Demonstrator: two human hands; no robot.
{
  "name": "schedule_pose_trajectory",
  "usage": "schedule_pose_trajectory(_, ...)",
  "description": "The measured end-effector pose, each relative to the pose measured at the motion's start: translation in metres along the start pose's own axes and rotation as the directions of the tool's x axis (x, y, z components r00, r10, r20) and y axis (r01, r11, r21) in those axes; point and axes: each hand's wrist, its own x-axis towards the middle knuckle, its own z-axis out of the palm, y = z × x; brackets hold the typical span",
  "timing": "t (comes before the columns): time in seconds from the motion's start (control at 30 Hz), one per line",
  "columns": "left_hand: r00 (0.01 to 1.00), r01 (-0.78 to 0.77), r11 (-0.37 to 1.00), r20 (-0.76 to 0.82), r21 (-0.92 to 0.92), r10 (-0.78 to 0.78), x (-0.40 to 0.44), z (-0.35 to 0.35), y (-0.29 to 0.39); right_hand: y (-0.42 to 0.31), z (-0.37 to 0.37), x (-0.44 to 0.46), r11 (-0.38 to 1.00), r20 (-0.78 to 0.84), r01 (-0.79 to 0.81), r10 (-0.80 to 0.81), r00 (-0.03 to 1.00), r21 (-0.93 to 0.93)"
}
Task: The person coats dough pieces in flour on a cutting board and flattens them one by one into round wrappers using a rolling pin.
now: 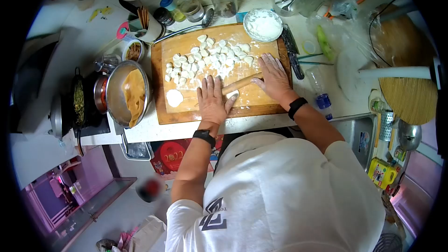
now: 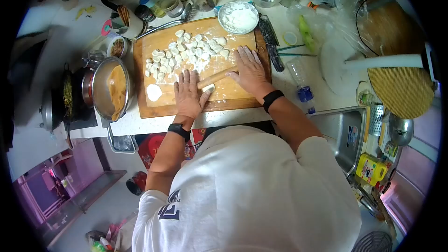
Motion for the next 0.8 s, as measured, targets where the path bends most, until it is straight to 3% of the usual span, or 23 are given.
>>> schedule_pose_trajectory(0.1,0.999,0.034,0.999,0.019,0.012,-0.034,-0.015,-0.004,0.008,-0.002,-0.005,-0.028,0.997,0.003,0.074,-0.074,0.997,-0.006)
schedule_pose_trajectory(0.17,0.99,-0.046,0.999,0.135,0.005,0.044,-0.038,-0.017,0.019,0.003,-0.01,-0.046,0.997,0.047,0.074,-0.075,0.996,0.016)
schedule_pose_trajectory(0.3,0.993,-0.098,0.995,0.062,0.0,0.098,-0.022,-0.008,0.007,0.009,0.0,-0.031,0.997,0.042,0.058,-0.06,0.997,0.043)
schedule_pose_trajectory(0.47,1.0,0.026,0.996,-0.012,0.082,-0.025,0.015,0.002,-0.009,0.001,0.002,-0.001,1.0,-0.057,0.029,-0.029,0.998,-0.001)
schedule_pose_trajectory(0.57,0.997,-0.042,0.999,0.063,-0.034,0.044,-0.022,-0.009,-0.001,-0.003,-0.012,-0.044,0.994,0.057,0.105,-0.106,0.993,0.013)
schedule_pose_trajectory(0.63,0.977,-0.121,0.991,0.183,0.056,0.109,-0.037,-0.024,0.01,0.003,-0.008,-0.054,0.994,0.088,0.088,-0.094,0.992,0.071)
schedule_pose_trajectory(0.7,0.985,-0.125,0.992,0.12,0.026,0.121,-0.023,-0.018,0.003,0.013,0.002,-0.047,0.992,0.028,0.111,-0.113,0.993,0.055)
schedule_pose_trajectory(0.8,1.0,-0.019,0.993,0.004,0.114,0.018,0.021,-0.002,-0.012,0.012,0.009,0.001,0.999,0.002,0.037,-0.037,0.999,0.002)
